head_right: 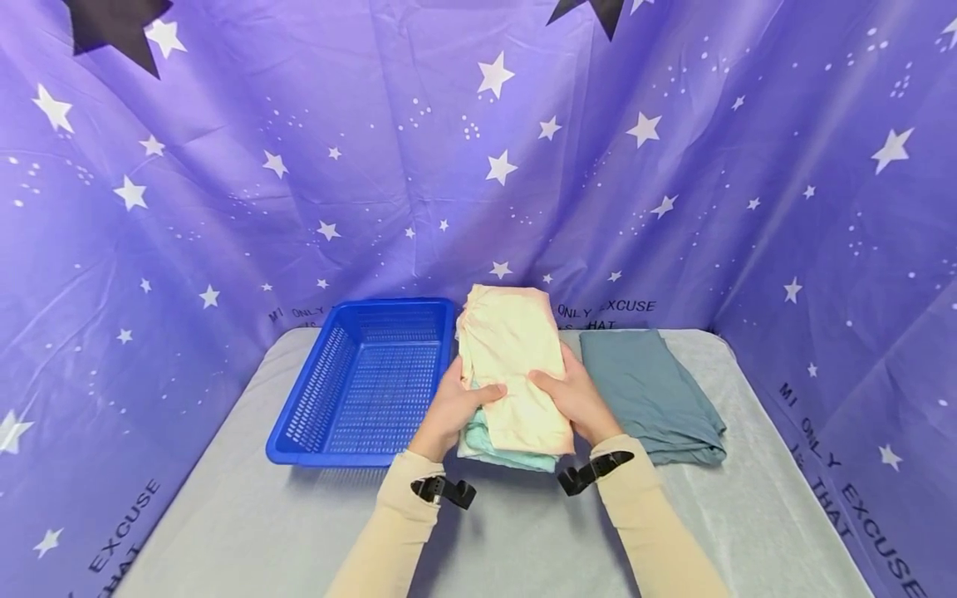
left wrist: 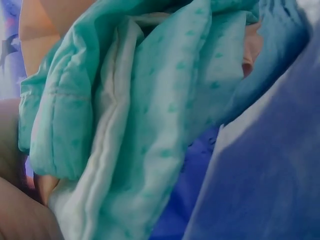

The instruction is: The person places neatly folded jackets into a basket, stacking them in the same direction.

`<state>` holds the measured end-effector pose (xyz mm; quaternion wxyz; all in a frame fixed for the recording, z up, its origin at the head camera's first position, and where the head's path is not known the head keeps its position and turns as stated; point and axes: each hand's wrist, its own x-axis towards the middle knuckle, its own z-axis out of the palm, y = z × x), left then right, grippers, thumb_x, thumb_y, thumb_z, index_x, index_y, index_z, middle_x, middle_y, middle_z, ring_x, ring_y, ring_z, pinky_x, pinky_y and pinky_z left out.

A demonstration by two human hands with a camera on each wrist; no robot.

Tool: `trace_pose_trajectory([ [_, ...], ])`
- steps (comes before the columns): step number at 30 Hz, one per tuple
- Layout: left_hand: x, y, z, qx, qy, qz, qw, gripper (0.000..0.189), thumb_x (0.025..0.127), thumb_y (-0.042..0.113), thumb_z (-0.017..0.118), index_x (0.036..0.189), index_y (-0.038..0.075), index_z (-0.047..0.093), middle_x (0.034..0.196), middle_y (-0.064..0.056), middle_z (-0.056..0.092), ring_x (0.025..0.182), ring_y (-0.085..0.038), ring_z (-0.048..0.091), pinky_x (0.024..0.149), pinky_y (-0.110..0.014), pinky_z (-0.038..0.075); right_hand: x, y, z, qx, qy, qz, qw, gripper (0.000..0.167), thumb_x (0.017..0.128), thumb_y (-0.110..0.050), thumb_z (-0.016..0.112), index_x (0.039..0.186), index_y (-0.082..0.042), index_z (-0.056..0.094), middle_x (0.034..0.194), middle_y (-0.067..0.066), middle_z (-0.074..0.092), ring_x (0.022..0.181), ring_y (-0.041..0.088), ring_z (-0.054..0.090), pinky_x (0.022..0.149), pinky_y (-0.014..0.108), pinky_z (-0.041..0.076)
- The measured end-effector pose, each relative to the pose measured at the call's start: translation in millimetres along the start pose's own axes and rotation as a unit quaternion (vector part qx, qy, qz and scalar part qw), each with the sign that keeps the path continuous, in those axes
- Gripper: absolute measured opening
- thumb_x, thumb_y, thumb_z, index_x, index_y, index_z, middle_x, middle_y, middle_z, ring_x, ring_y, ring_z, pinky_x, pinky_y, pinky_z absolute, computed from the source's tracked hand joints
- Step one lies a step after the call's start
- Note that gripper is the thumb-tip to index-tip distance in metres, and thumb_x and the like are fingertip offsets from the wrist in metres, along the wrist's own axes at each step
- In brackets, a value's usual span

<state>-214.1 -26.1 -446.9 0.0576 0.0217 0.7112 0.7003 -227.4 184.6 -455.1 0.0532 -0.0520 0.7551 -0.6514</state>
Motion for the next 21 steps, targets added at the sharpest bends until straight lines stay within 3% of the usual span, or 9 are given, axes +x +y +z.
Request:
trace_pose_trajectory([
  [3, 0.4, 5.6, -13.0, 0.009, 0.001, 0.011, 0.9999, 0.09, 0.083, 0.015, 0.082, 0.159, 0.016, 0.034, 0.15, -0.008, 0.052, 0.127, -0.022, 0.055, 0.112, -0.042, 0.044, 4.0, -8.9, 8.5, 0.016, -0.022, -0.014, 0.9995, 0.078, 0.1, -0.016, 0.066, 0.163, -0.014, 0.02, 0.148, 0.025, 0.047, 0.1, 0.009, 0.064, 0.084, 0.027, 0.056],
  [15, -6.3, 29.9, -63.2, 0.037, -0.019, 0.016, 0.999, 0.072, 0.085, 0.011, 0.081, 0.147, 0.019, 0.045, 0.132, -0.008, 0.064, 0.105, -0.017, 0.066, 0.092, -0.031, 0.055, 15.5, -30.7, 43.5, 0.029, -0.079, -0.045, 0.9954, 0.082, 0.097, -0.014, 0.069, 0.162, -0.017, 0.02, 0.146, 0.02, 0.052, 0.121, 0.025, 0.06, 0.094, 0.03, 0.055],
  [21, -6.4, 33.2, -87.8, 0.039, -0.011, 0.004, 0.9992, 0.072, 0.086, 0.008, 0.078, 0.148, 0.019, 0.043, 0.134, -0.007, 0.062, 0.109, -0.019, 0.065, 0.093, -0.032, 0.054, 22.6, -39.0, 65.9, 0.031, -0.09, -0.055, 0.9939, 0.083, 0.097, -0.014, 0.069, 0.163, -0.017, 0.02, 0.15, 0.017, 0.049, 0.129, 0.028, 0.055, 0.102, 0.034, 0.05],
])
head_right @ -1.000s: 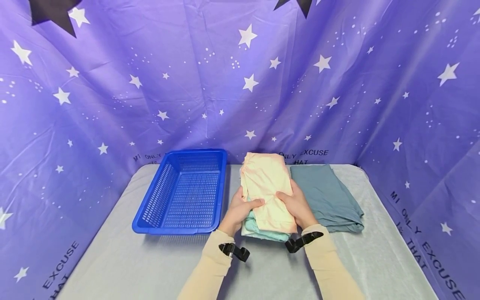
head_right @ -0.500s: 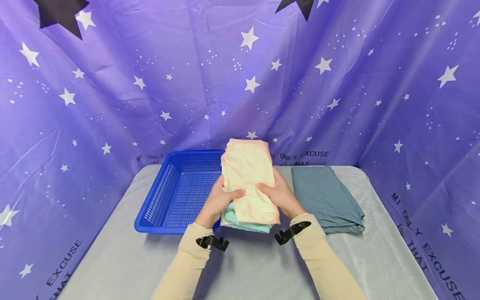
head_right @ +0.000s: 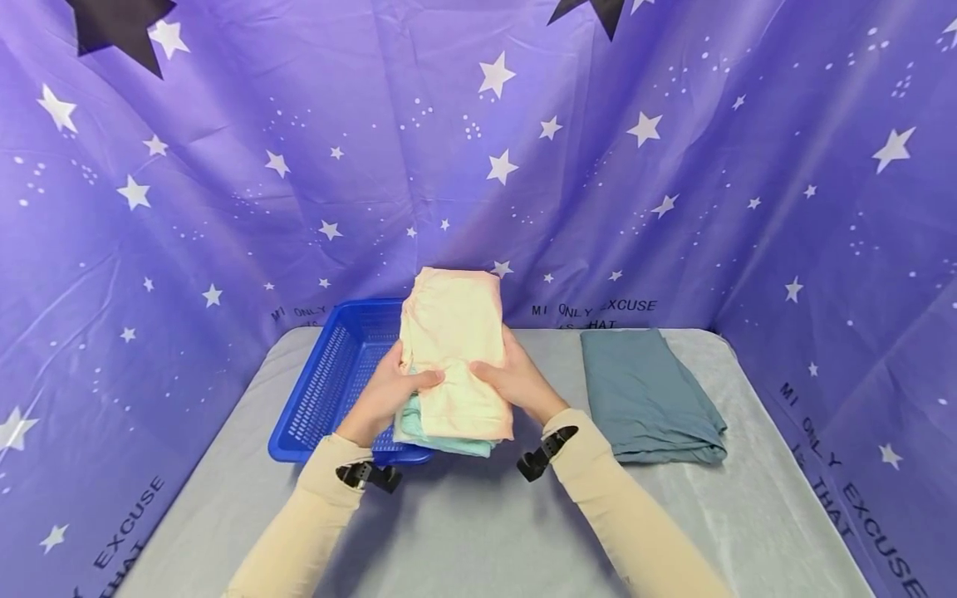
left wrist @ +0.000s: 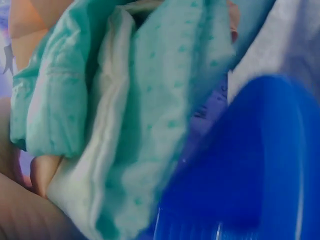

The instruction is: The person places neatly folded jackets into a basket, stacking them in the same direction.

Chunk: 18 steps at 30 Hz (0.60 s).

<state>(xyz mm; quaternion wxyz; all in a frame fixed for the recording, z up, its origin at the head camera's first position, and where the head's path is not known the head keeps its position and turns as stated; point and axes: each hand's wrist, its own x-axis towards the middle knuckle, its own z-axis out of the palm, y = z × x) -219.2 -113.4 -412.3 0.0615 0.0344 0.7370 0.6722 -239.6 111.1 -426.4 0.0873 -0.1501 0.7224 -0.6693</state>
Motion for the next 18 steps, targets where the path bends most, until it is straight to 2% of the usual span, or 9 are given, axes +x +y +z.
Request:
trace_pose_trajectory([
  [6, 1.0, -3.9, -23.9, -0.007, 0.003, -0.024, 0.9997, 0.079, 0.087, 0.005, 0.074, 0.155, 0.019, 0.035, 0.144, -0.008, 0.056, 0.116, -0.021, 0.061, 0.095, -0.032, 0.053, 13.6, 0.0, 21.6, -0.002, 0.005, 0.015, 0.9999, 0.083, 0.095, -0.013, 0.07, 0.162, -0.016, 0.021, 0.155, 0.014, 0.046, 0.136, 0.028, 0.049, 0.114, 0.044, 0.041],
  [13, 7.4, -7.2, -55.2, -0.016, -0.017, -0.053, 0.9983, 0.08, 0.087, 0.004, 0.071, 0.156, 0.021, 0.032, 0.137, -0.011, 0.058, 0.101, -0.018, 0.067, 0.084, -0.031, 0.057, 28.3, -0.4, 43.9, 0.0, 0.011, 0.025, 0.9996, 0.085, 0.094, -0.014, 0.07, 0.163, -0.016, 0.02, 0.161, 0.011, 0.038, 0.146, 0.027, 0.04, 0.122, 0.048, 0.032],
  [18, 10.9, -8.7, -76.0, -0.014, -0.014, -0.063, 0.9978, 0.084, 0.087, 0.003, 0.07, 0.158, 0.022, 0.029, 0.135, -0.012, 0.057, 0.095, -0.017, 0.068, 0.081, -0.032, 0.059, 40.2, 0.6, 62.4, 0.018, 0.013, 0.022, 0.9995, 0.087, 0.093, -0.008, 0.07, 0.164, -0.015, 0.019, 0.162, 0.012, 0.036, 0.147, 0.029, 0.039, 0.123, 0.048, 0.031],
])
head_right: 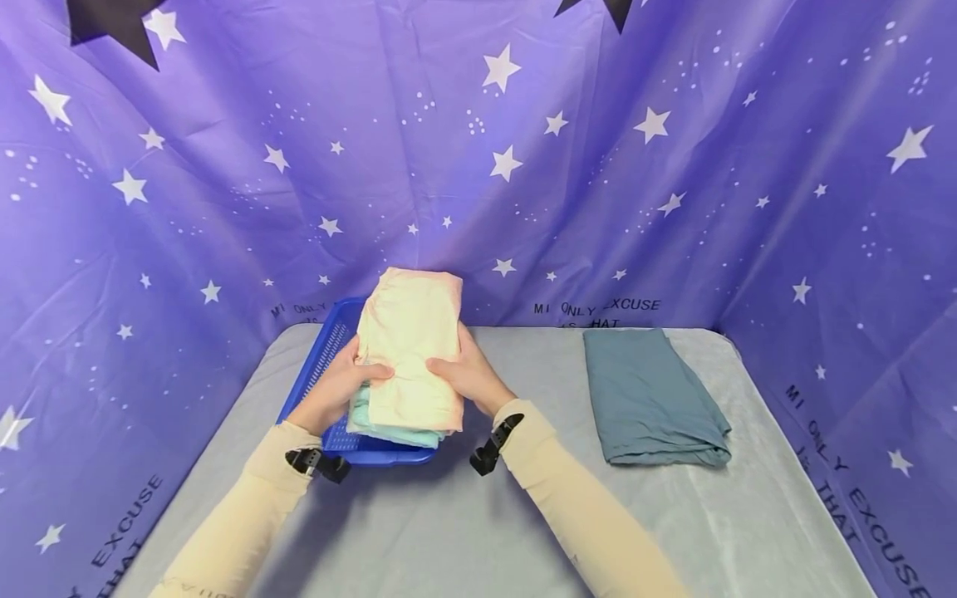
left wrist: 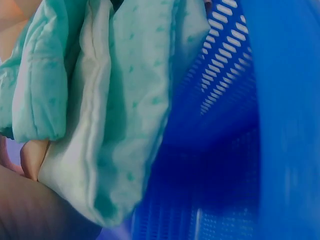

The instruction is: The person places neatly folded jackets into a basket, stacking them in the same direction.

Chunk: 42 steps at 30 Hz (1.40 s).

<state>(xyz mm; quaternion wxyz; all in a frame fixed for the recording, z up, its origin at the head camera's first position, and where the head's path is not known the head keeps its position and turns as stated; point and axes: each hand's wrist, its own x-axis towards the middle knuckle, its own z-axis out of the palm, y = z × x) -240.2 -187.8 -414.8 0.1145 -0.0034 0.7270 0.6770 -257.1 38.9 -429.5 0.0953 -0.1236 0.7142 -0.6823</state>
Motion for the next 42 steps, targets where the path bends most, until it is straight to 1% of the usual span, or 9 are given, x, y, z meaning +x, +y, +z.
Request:
trace_pose_trajectory([
  [6, 2.9, -6.4, -19.4, 0.01, 0.0, -0.017, 0.9998, 0.089, 0.087, 0.004, 0.071, 0.161, 0.022, 0.024, 0.135, -0.01, 0.055, 0.098, -0.016, 0.066, 0.081, -0.03, 0.058, 7.2, 5.8, 18.1, 0.016, 0.009, 0.014, 0.9997, 0.087, 0.092, -0.004, 0.069, 0.164, -0.015, 0.02, 0.164, 0.013, 0.035, 0.147, 0.029, 0.039, 0.123, 0.047, 0.031],
  [11, 3.0, -12.9, -30.3, 0.01, -0.006, -0.03, 0.9995, 0.084, 0.088, 0.002, 0.069, 0.159, 0.018, 0.026, 0.129, -0.008, 0.057, 0.095, -0.015, 0.066, 0.08, -0.03, 0.058, 9.3, 11.0, 28.3, 0.002, 0.009, 0.032, 0.9995, 0.086, 0.092, -0.004, 0.069, 0.164, -0.014, 0.022, 0.164, 0.013, 0.036, 0.148, 0.029, 0.038, 0.124, 0.047, 0.03],
  [17, 0.8, -16.3, -33.6, 0.011, -0.02, -0.046, 0.9987, 0.081, 0.088, 0.0, 0.068, 0.156, 0.015, 0.029, 0.121, -0.005, 0.062, 0.092, -0.014, 0.068, 0.079, -0.03, 0.059, 9.5, 13.2, 32.7, -0.021, 0.015, 0.056, 0.9981, 0.082, 0.093, -0.005, 0.069, 0.162, -0.011, 0.026, 0.159, 0.015, 0.041, 0.146, 0.032, 0.041, 0.123, 0.049, 0.031],
  [22, 3.9, -19.4, -39.0, -0.002, -0.045, -0.061, 0.9971, 0.08, 0.09, 0.001, 0.067, 0.157, 0.015, 0.027, 0.111, -0.002, 0.068, 0.089, -0.015, 0.072, 0.076, -0.03, 0.06, 11.9, 10.9, 32.8, -0.04, 0.006, 0.068, 0.9969, 0.083, 0.093, -0.008, 0.069, 0.163, -0.009, 0.023, 0.161, 0.017, 0.039, 0.148, 0.032, 0.039, 0.124, 0.049, 0.03],
  [26, 6.1, -20.3, -45.5, -0.007, -0.061, -0.081, 0.9948, 0.081, 0.092, 0.002, 0.066, 0.159, 0.017, 0.023, 0.104, -0.001, 0.072, 0.086, -0.015, 0.074, 0.074, -0.031, 0.061, 16.9, 9.0, 33.9, -0.041, -0.009, 0.088, 0.9952, 0.08, 0.095, -0.009, 0.067, 0.162, -0.008, 0.023, 0.16, 0.017, 0.04, 0.147, 0.032, 0.04, 0.123, 0.049, 0.032],
  [31, 11.5, -20.8, -51.5, 0.001, -0.062, -0.1, 0.9931, 0.078, 0.093, 0.003, 0.066, 0.158, 0.018, 0.025, 0.096, -0.001, 0.073, 0.079, -0.016, 0.074, 0.069, -0.032, 0.061, 22.7, 5.4, 37.6, -0.034, -0.017, 0.111, 0.993, 0.075, 0.097, -0.006, 0.063, 0.161, -0.006, 0.025, 0.159, 0.018, 0.041, 0.145, 0.033, 0.042, 0.122, 0.048, 0.033],
  [37, 20.2, -21.2, -56.9, 0.008, -0.054, -0.118, 0.9915, 0.073, 0.094, 0.002, 0.065, 0.156, 0.018, 0.029, 0.091, -0.004, 0.072, 0.074, -0.018, 0.074, 0.065, -0.033, 0.062, 27.4, 6.2, 41.8, -0.071, -0.003, 0.106, 0.9918, 0.078, 0.094, -0.005, 0.064, 0.161, -0.004, 0.025, 0.163, 0.018, 0.036, 0.149, 0.033, 0.035, 0.125, 0.047, 0.028],
  [40, 21.9, -20.5, -57.4, 0.034, -0.056, -0.122, 0.9903, 0.074, 0.095, 0.005, 0.065, 0.158, 0.016, 0.028, 0.089, -0.003, 0.072, 0.07, -0.017, 0.073, 0.063, -0.032, 0.061, 26.2, 6.5, 44.3, -0.095, 0.001, 0.098, 0.9906, 0.081, 0.092, -0.005, 0.064, 0.162, -0.002, 0.021, 0.165, 0.019, 0.031, 0.152, 0.034, 0.03, 0.126, 0.048, 0.024],
  [42, 22.5, -19.6, -56.6, 0.057, -0.056, -0.124, 0.989, 0.071, 0.095, 0.007, 0.066, 0.156, 0.013, 0.031, 0.085, -0.002, 0.072, 0.066, -0.015, 0.071, 0.059, -0.03, 0.059, 23.5, 5.8, 45.9, -0.113, 0.0, 0.098, 0.9888, 0.084, 0.093, -0.006, 0.063, 0.163, -0.002, 0.016, 0.167, 0.02, 0.026, 0.155, 0.034, 0.025, 0.127, 0.048, 0.021],
])
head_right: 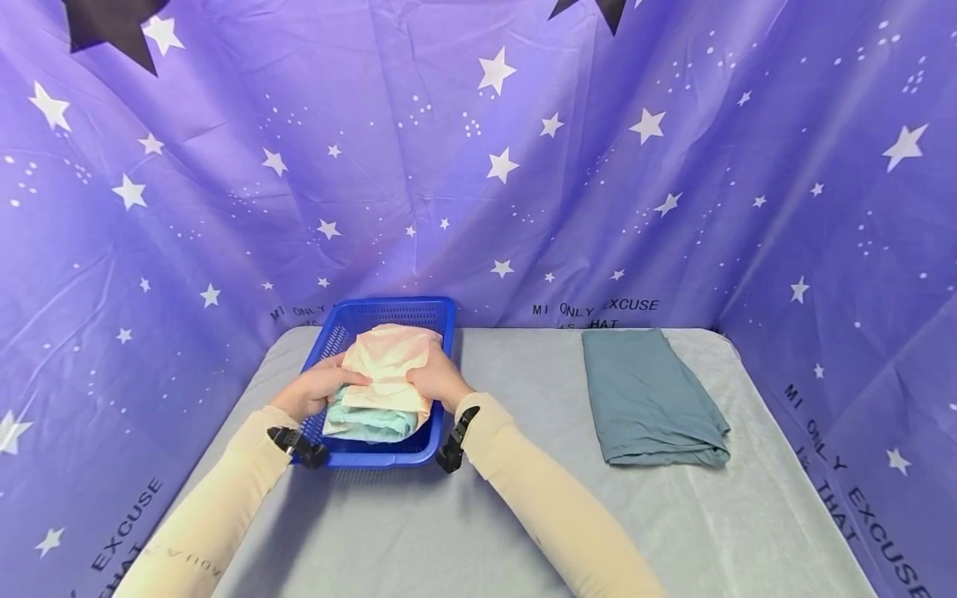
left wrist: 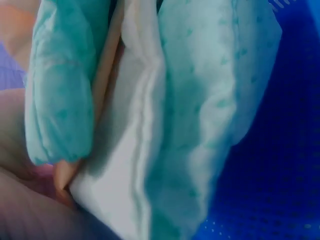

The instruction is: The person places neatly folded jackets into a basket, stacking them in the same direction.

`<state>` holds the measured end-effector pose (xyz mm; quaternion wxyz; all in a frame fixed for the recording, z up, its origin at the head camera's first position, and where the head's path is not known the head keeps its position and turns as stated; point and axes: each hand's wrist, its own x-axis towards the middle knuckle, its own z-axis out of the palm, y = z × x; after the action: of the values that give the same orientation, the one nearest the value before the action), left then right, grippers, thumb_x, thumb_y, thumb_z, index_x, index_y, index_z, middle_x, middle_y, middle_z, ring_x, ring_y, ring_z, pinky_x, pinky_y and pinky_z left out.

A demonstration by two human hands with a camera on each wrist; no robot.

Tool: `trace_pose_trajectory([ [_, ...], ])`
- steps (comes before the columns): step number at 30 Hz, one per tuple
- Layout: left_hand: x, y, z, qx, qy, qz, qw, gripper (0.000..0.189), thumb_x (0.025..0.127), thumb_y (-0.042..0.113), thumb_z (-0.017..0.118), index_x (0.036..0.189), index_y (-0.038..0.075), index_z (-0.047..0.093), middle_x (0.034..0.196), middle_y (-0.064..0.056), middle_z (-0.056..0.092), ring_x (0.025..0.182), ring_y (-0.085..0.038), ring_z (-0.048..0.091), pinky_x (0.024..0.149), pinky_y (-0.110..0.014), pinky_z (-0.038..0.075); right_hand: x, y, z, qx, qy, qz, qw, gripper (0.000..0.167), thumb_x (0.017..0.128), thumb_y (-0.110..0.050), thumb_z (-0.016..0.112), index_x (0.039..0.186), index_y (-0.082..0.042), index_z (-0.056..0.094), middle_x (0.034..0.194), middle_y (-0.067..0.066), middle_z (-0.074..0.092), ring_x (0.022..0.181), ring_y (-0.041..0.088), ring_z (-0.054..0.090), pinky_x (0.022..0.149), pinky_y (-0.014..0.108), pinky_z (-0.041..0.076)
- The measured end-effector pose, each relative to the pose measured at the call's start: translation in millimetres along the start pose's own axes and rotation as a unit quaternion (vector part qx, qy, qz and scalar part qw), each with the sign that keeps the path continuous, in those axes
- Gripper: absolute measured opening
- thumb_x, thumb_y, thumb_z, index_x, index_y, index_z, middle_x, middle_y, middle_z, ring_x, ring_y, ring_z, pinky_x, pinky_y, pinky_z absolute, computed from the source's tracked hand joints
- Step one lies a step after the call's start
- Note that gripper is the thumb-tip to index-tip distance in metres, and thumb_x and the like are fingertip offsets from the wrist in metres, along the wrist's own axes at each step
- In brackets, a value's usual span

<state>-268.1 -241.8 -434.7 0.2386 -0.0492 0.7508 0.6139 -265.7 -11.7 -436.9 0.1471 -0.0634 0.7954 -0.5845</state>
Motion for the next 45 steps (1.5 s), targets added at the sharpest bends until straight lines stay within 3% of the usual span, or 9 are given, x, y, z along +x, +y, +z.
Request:
trace_pose_trajectory([
  [17, -7.1, 1.6, 0.3, 0.134, 0.025, -0.009, 0.9906, 0.045, 0.096, 0.02, 0.066, 0.131, -0.002, 0.048, 0.057, 0.007, 0.054, 0.045, -0.009, 0.051, 0.049, -0.027, 0.048, -34.5, -18.0, 7.1, -0.155, -0.027, -0.024, 0.9873, 0.095, 0.092, -0.022, 0.07, 0.163, 0.0, 0.011, 0.16, 0.032, 0.026, 0.145, 0.04, 0.041, 0.122, 0.051, 0.033],
  [20, -8.9, 1.7, 0.2, 0.157, 0.026, -0.014, 0.9872, 0.062, 0.096, 0.023, 0.066, 0.143, -0.005, 0.038, 0.045, 0.007, 0.043, 0.036, -0.01, 0.041, 0.055, -0.028, 0.049, -41.8, -17.6, 8.3, -0.199, -0.037, -0.036, 0.9787, 0.093, 0.094, -0.025, 0.069, 0.162, 0.0, 0.013, 0.16, 0.032, 0.028, 0.143, 0.041, 0.042, 0.12, 0.052, 0.035],
  [27, -7.2, 2.5, 4.3, 0.177, 0.005, -0.034, 0.9835, 0.093, 0.1, 0.022, 0.061, 0.162, 0.002, -0.006, 0.044, -0.004, 0.054, 0.04, -0.024, 0.056, 0.079, -0.043, 0.059, -49.4, -11.0, 10.1, -0.319, -0.083, -0.072, 0.9413, 0.075, 0.097, -0.031, 0.065, 0.158, -0.002, 0.033, 0.156, 0.023, 0.044, 0.149, 0.038, 0.036, 0.122, 0.051, 0.034],
  [29, -6.5, 3.0, 6.9, 0.197, 0.021, -0.031, 0.9797, 0.093, 0.098, 0.022, 0.063, 0.163, 0.006, -0.002, 0.059, -0.011, 0.064, 0.056, -0.035, 0.066, 0.081, -0.045, 0.059, -50.2, -10.1, 9.3, -0.344, -0.095, -0.089, 0.9297, 0.066, 0.096, -0.029, 0.065, 0.152, -0.002, 0.043, 0.144, 0.019, 0.058, 0.143, 0.035, 0.044, 0.119, 0.047, 0.037],
  [31, -6.2, 3.2, 8.9, 0.215, 0.032, -0.026, 0.9758, 0.092, 0.097, 0.022, 0.064, 0.164, 0.007, 0.002, 0.103, -0.023, 0.072, 0.096, -0.042, 0.07, 0.087, -0.051, 0.058, -51.2, -9.2, 8.4, -0.371, -0.108, -0.108, 0.916, 0.056, 0.096, -0.027, 0.064, 0.145, -0.003, 0.053, 0.129, 0.012, 0.068, 0.137, 0.032, 0.05, 0.116, 0.045, 0.04],
  [33, -5.8, 3.1, 10.3, 0.221, 0.041, -0.024, 0.974, 0.091, 0.097, 0.022, 0.064, 0.164, 0.009, 0.004, 0.149, -0.027, 0.049, 0.131, -0.046, 0.052, 0.095, -0.057, 0.054, -51.8, -7.5, 7.4, -0.397, -0.124, -0.128, 0.9005, 0.043, 0.096, -0.026, 0.063, 0.134, -0.005, 0.063, 0.118, 0.006, 0.073, 0.132, 0.029, 0.055, 0.114, 0.044, 0.04],
  [35, -5.3, 2.9, 10.9, 0.221, 0.043, -0.027, 0.9741, 0.09, 0.098, 0.022, 0.062, 0.165, 0.011, 0.004, 0.169, -0.022, 0.017, 0.147, -0.043, 0.032, 0.099, -0.064, 0.049, -52.5, -5.5, 6.1, -0.42, -0.14, -0.149, 0.8844, 0.036, 0.096, -0.025, 0.062, 0.126, -0.007, 0.067, 0.11, 0.0, 0.075, 0.125, 0.026, 0.058, 0.113, 0.044, 0.04],
  [40, -6.3, 2.9, 11.1, 0.244, 0.037, -0.041, 0.9683, 0.075, 0.1, 0.023, 0.059, 0.163, 0.009, 0.021, 0.167, -0.02, 0.024, 0.143, -0.041, 0.037, 0.102, -0.067, 0.045, -52.2, 1.7, 4.0, -0.451, -0.179, -0.178, 0.856, 0.02, 0.097, -0.025, 0.063, 0.111, -0.012, 0.068, 0.086, -0.007, 0.068, 0.097, 0.013, 0.064, 0.119, 0.046, 0.031],
  [45, -9.7, 3.3, 13.1, 0.27, 0.038, -0.047, 0.9611, 0.059, 0.101, 0.027, 0.057, 0.153, 0.004, 0.041, 0.154, -0.02, 0.043, 0.127, -0.037, 0.049, 0.1, -0.065, 0.047, -52.6, 7.1, 0.6, -0.438, -0.2, -0.187, 0.8563, 0.021, 0.099, -0.024, 0.061, 0.114, -0.012, 0.067, 0.094, -0.005, 0.071, 0.099, 0.01, 0.067, 0.125, 0.049, 0.024],
])
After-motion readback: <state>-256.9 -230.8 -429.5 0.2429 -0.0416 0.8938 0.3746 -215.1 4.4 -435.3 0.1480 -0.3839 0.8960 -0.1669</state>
